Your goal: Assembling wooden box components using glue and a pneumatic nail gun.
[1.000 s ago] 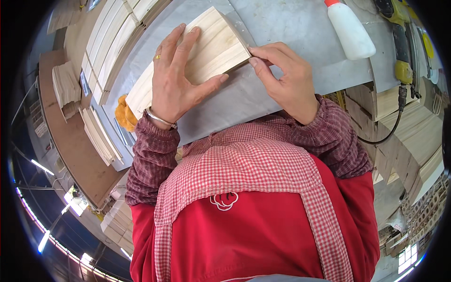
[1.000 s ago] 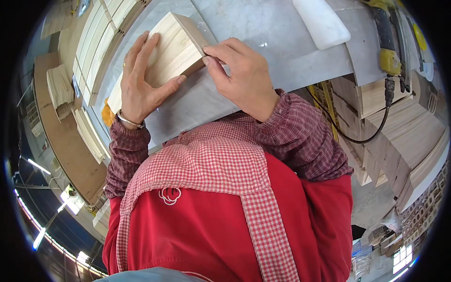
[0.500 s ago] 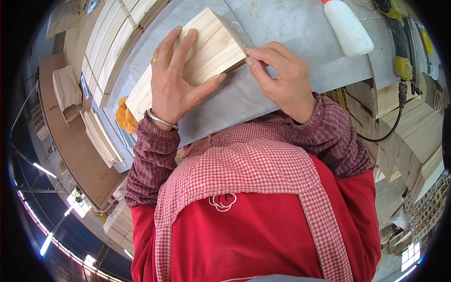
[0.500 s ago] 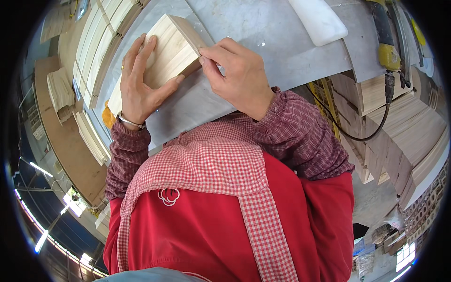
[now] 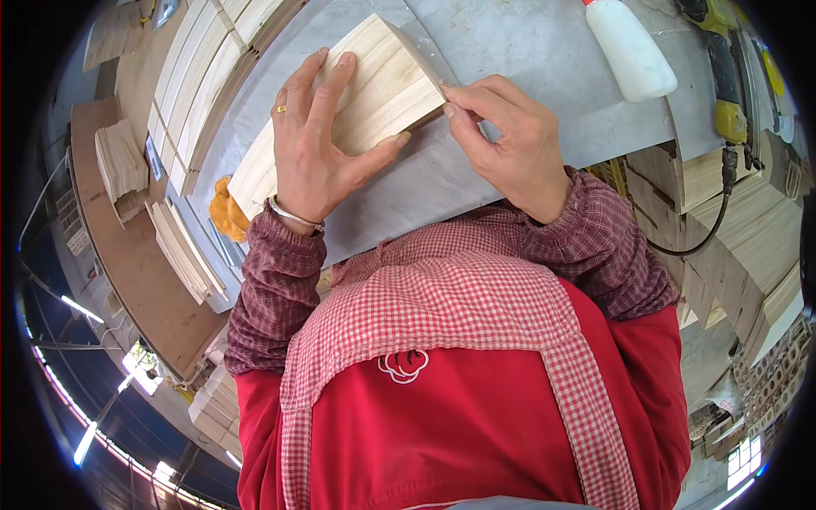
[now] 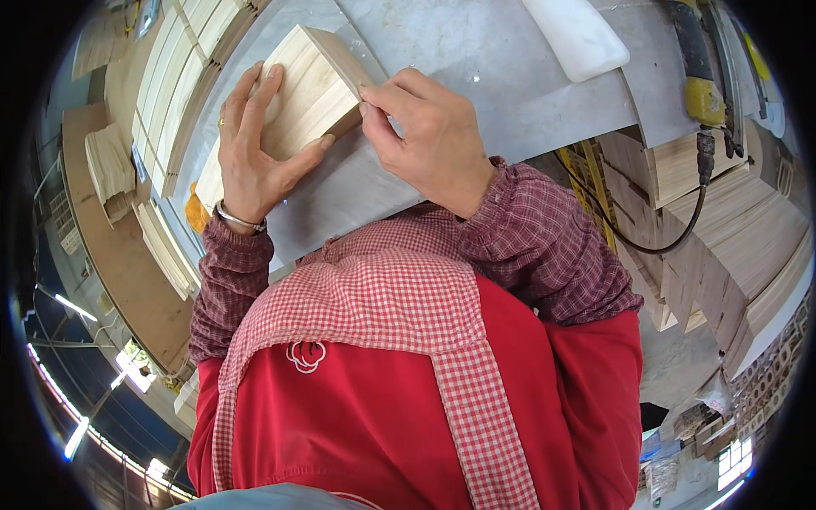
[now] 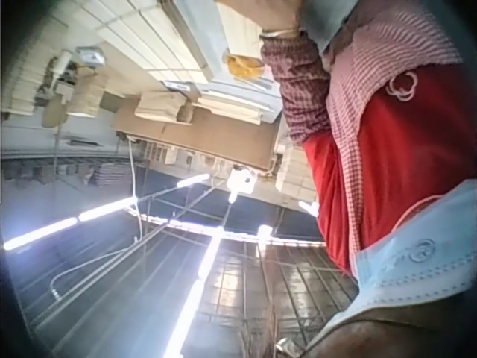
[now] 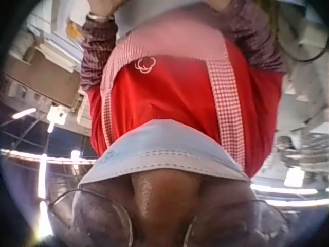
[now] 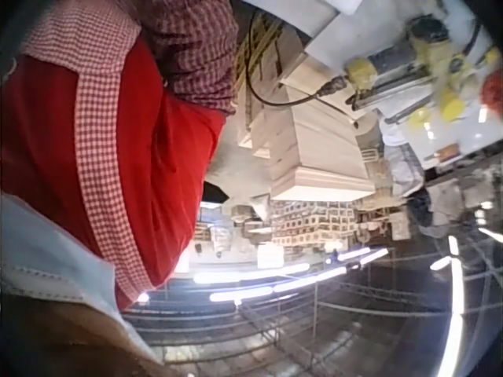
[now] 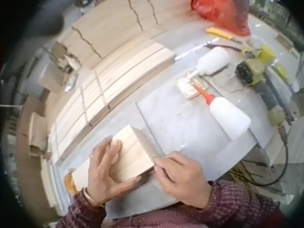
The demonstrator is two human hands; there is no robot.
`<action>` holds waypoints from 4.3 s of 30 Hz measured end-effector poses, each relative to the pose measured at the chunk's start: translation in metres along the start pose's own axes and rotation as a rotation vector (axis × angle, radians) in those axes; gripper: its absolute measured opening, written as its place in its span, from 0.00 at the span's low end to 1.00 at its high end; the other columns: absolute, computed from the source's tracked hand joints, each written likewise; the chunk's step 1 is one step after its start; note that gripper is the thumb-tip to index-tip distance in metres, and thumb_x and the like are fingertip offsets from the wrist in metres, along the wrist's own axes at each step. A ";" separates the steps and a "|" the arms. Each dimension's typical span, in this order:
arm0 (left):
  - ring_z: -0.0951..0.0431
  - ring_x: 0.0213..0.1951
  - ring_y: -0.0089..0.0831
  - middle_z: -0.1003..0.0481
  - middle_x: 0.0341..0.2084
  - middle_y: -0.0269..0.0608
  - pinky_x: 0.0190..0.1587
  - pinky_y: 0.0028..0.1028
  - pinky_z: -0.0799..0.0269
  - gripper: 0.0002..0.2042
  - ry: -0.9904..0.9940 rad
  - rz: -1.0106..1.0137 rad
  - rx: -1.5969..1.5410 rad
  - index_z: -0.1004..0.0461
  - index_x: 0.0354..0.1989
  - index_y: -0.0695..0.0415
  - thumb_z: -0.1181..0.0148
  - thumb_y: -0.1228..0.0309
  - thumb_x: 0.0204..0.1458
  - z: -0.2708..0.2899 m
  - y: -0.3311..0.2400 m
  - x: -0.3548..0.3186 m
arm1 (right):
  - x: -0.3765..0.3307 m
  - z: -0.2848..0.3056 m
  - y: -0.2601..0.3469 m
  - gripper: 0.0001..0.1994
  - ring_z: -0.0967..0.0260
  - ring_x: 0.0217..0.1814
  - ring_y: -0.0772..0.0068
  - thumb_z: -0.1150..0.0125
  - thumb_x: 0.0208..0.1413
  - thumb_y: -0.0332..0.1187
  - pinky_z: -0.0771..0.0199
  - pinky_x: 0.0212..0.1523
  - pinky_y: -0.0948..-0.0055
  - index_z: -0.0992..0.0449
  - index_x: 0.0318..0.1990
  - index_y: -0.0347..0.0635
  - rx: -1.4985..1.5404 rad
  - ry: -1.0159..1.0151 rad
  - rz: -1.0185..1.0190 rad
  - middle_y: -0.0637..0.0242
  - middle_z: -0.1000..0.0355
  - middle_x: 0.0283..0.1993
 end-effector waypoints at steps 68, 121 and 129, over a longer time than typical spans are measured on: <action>0.40 0.56 0.45 0.39 0.55 0.46 0.61 0.37 0.47 0.35 -0.118 0.078 0.031 0.34 0.55 0.53 0.36 0.50 0.36 -0.010 -0.002 -0.008 | 0.097 0.050 0.130 0.15 0.43 0.12 0.80 0.44 0.41 0.30 0.43 0.14 0.82 0.31 0.39 0.33 -0.480 0.563 -0.485 0.68 0.35 0.19; 0.39 0.56 0.45 0.38 0.55 0.45 0.61 0.35 0.46 0.36 -0.136 0.091 -0.008 0.34 0.55 0.51 0.32 0.51 0.34 -0.013 0.004 -0.009 | 0.120 0.055 0.121 0.06 0.43 0.10 0.80 0.41 0.42 0.29 0.42 0.14 0.83 0.29 0.22 0.37 -0.369 0.641 -0.582 0.70 0.35 0.13; 0.38 0.53 0.45 0.37 0.52 0.48 0.60 0.36 0.47 0.34 -0.207 0.052 -0.008 0.33 0.53 0.53 0.32 0.52 0.34 -0.016 0.004 -0.009 | 0.118 0.057 0.120 0.06 0.43 0.09 0.80 0.40 0.42 0.30 0.43 0.14 0.84 0.28 0.24 0.36 -0.417 0.629 -0.557 0.70 0.35 0.12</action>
Point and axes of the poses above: each hand's wrist, its own x-axis towards the middle knuckle, its own z-axis out of the back of the hand, y = z × x, the point moved 2 cm from there along x, towards the middle knuckle
